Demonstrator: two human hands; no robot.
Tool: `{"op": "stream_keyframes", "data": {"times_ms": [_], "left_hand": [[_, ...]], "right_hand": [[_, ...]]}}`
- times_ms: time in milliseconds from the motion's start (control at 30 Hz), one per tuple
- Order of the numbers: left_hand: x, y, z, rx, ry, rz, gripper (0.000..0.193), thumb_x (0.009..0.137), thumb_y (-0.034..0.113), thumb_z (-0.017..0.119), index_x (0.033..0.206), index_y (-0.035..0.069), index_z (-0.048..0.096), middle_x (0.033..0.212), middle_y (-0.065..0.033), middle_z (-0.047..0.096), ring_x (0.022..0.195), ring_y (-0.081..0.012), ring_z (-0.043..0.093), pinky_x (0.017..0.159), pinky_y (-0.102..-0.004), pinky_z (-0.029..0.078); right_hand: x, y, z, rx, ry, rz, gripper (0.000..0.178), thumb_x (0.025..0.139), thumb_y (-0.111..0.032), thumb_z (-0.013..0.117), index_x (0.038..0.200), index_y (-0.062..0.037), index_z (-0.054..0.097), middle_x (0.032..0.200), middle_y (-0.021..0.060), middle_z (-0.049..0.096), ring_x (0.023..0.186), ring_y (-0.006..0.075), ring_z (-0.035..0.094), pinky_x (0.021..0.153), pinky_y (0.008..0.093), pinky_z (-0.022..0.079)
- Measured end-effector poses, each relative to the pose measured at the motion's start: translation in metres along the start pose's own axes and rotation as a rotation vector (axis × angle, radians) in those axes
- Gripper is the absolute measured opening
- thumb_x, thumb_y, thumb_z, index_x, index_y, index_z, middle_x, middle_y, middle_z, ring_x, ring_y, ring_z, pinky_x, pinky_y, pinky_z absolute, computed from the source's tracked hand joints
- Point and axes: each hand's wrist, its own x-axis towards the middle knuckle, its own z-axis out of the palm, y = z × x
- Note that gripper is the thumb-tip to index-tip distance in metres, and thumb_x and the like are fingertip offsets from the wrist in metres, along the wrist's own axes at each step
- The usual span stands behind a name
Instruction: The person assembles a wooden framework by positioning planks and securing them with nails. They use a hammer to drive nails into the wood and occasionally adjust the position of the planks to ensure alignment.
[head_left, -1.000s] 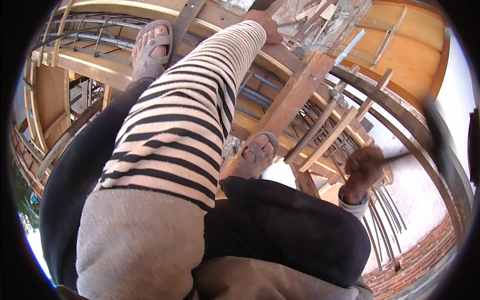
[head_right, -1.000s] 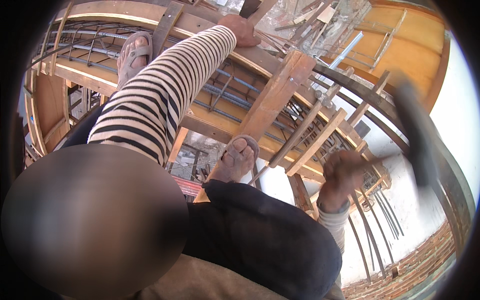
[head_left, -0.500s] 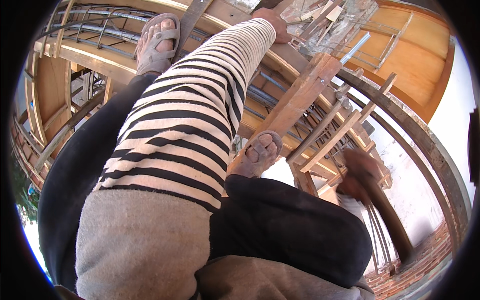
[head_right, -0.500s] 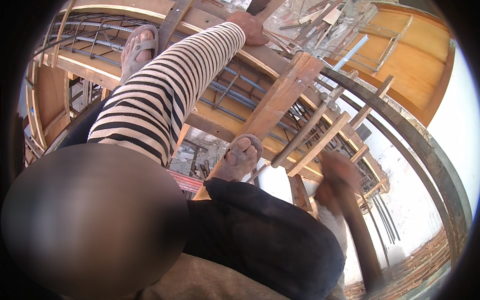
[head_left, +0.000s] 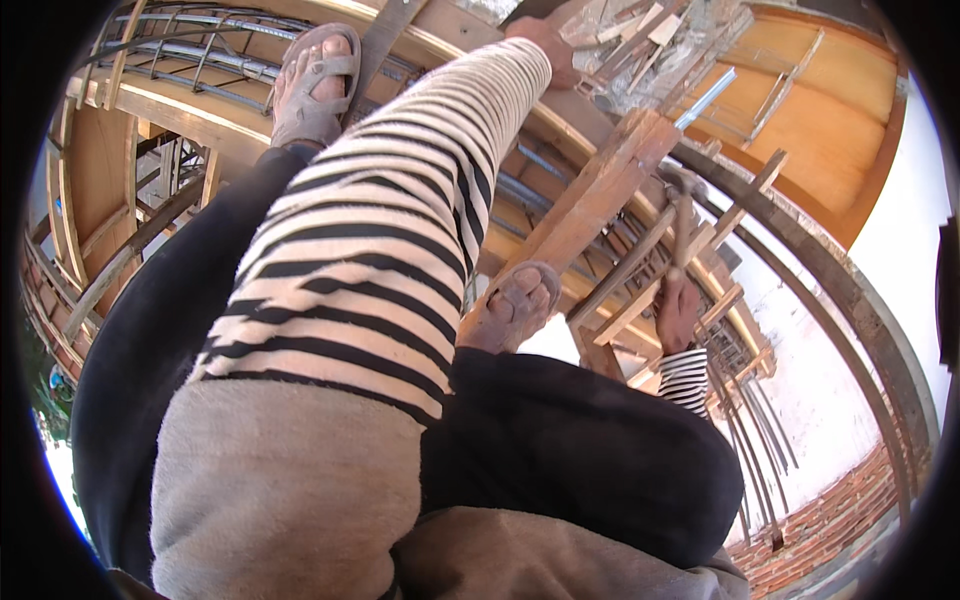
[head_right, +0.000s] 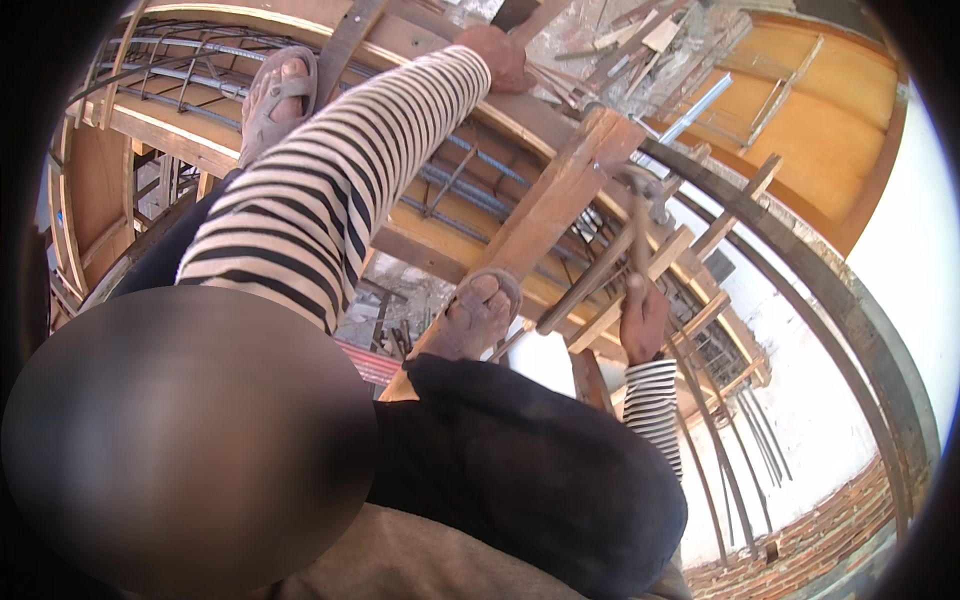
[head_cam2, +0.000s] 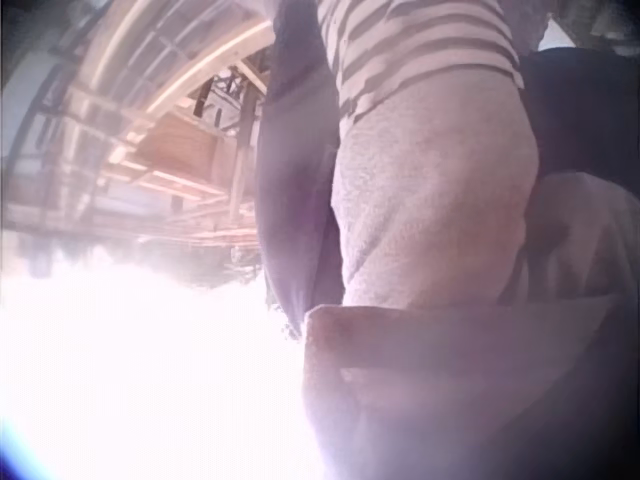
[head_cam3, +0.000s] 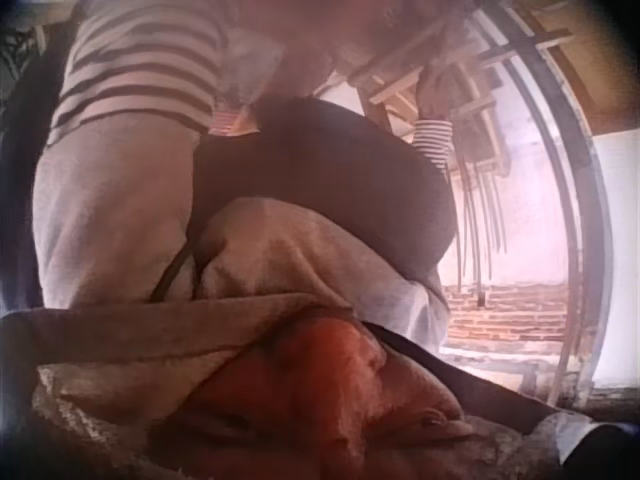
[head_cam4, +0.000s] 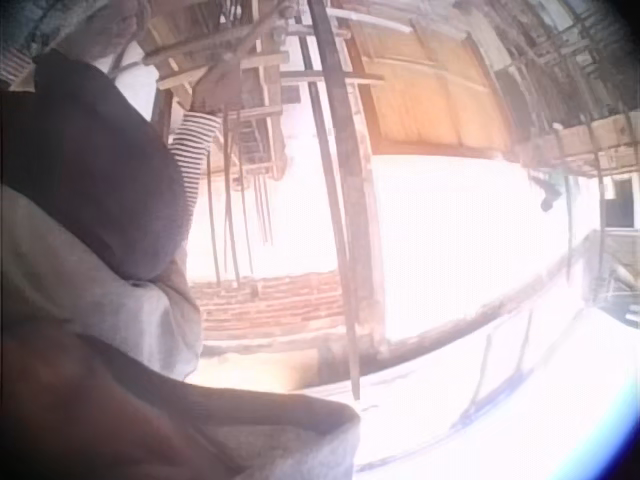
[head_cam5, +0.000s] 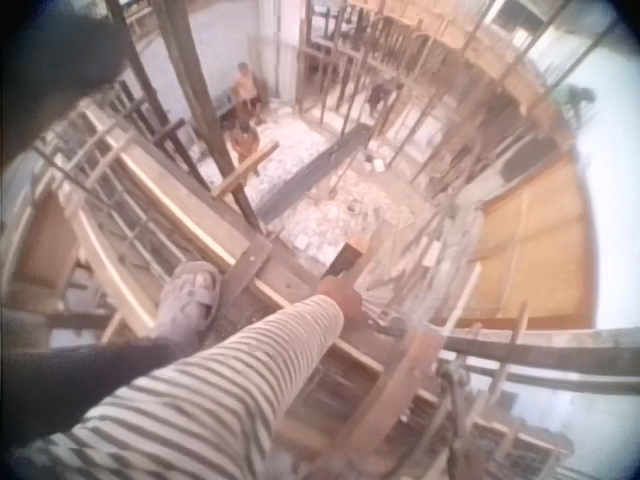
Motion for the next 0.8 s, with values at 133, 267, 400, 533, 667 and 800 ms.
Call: {"op": "stream_keyframes", "data": {"times_ms": [133,267,400,533,667,800], "left_hand": [[-0.002,-0.009,0.006,-0.003,-0.050,-0.029,0.058,0.092,0.056,0.045,0.115,0.011,0.073,0.114,-0.0137,0.071,0.108,-0.0306,0.067,0.094,-0.0423,0.051],[-0.002,-0.010,-0.001,-0.014,-0.043,-0.001,0.058,0.091,0.056,0.045,0.113,0.010,0.073,0.112,-0.0148,0.071,0.105,-0.0314,0.067,0.093,-0.0425,0.052],[-0.006,-0.003,-0.001,-0.013,-0.055,-0.002,0.058,0.091,0.055,0.046,0.113,0.009,0.073,0.112,-0.0154,0.071,0.104,-0.0316,0.068,0.092,-0.0433,0.052],[0.003,-0.005,-0.003,0.017,0.000,0.052,0.059,0.091,0.056,0.047,0.112,0.009,0.073,0.112,-0.0160,0.071,0.103,-0.0327,0.068,0.092,-0.0438,0.052],[-0.001,-0.020,-0.006,0.009,-0.061,0.005,0.058,0.091,0.056,0.046,0.112,0.009,0.073,0.112,-0.0158,0.071,0.104,-0.0329,0.068,0.092,-0.0433,0.052],[0.000,0.001,-0.011,0.001,-0.047,0.009,0.057,0.091,0.056,0.046,0.114,0.010,0.073,0.114,-0.0157,0.070,0.107,-0.0320,0.066,0.094,-0.0429,0.051]], "right_hand": [[0.013,-0.043,-0.037,0.421,0.246,0.313,0.043,0.102,-0.045,0.043,0.083,-0.0080,0.051,0.059,-0.0010,0.044,0.048,0.0104,0.042,0.041,0.0273,0.031],[0.016,-0.114,-0.073,0.933,0.266,-0.342,0.045,0.101,-0.046,0.038,0.082,-0.0068,0.048,0.063,0.0048,0.047,0.051,0.0193,0.043,0.044,0.0329,0.037],[-0.010,-0.059,-0.012,0.168,0.223,-0.062,0.045,0.103,-0.045,0.041,0.080,-0.0073,0.049,0.060,0.0040,0.046,0.053,0.0221,0.044,0.050,0.0346,0.036],[0.014,-0.041,-0.031,0.500,0.264,0.419,0.043,0.103,-0.041,0.046,0.073,-0.0102,0.047,0.060,-0.0016,0.045,0.045,0.0116,0.036,0.042,0.0272,0.030],[0.014,-0.059,-0.075,1.224,0.028,-0.227,0.025,0.093,-0.024,0.054,0.073,-0.0095,0.052,0.063,0.0057,0.057,0.056,0.0227,0.055,0.051,0.0369,0.044],[0.006,-0.039,0.025,0.114,-0.143,0.343,0.051,0.100,-0.047,0.051,0.071,-0.0045,0.053,0.059,0.0031,0.048,0.058,0.0197,0.048,0.054,0.0359,0.037]]}}
